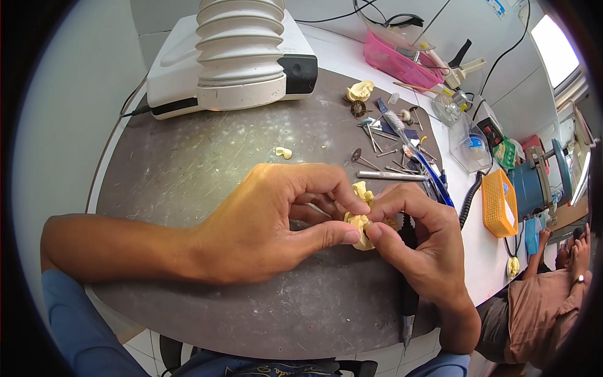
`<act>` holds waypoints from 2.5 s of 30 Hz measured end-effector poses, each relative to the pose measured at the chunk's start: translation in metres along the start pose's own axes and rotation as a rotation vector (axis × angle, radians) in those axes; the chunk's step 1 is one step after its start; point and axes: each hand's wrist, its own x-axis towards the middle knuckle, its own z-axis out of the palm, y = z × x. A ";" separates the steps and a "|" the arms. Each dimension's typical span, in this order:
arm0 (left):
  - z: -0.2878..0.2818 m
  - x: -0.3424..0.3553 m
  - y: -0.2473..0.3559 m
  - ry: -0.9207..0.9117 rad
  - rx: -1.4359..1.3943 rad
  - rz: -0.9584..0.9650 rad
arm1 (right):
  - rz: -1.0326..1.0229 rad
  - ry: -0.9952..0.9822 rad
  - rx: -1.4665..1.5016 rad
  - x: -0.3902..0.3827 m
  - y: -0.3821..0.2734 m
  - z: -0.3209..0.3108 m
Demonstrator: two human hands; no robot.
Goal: Adjusting and fitting a dental bridge onto a gypsum model using a handpiece and explorer.
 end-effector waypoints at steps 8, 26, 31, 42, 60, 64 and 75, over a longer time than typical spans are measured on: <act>-0.001 0.000 0.000 -0.025 0.053 0.024 | 0.028 0.019 -0.027 0.000 -0.004 0.001; -0.001 -0.004 -0.001 0.017 0.681 0.170 | -0.302 -0.009 -0.455 -0.008 0.000 0.010; 0.000 -0.004 -0.001 0.013 0.651 0.118 | -0.173 -0.043 -0.416 -0.009 -0.005 0.011; 0.001 -0.002 -0.002 0.022 0.557 0.095 | -0.195 -0.016 -0.445 -0.011 -0.004 0.011; -0.001 -0.003 0.002 0.017 0.540 0.122 | -0.195 -0.025 -0.426 -0.011 -0.002 0.011; -0.001 -0.003 0.000 -0.010 0.575 0.126 | -0.195 -0.028 -0.425 -0.011 -0.001 0.011; -0.001 -0.002 0.000 0.004 0.544 0.119 | 0.224 0.082 -0.830 -0.064 -0.026 -0.044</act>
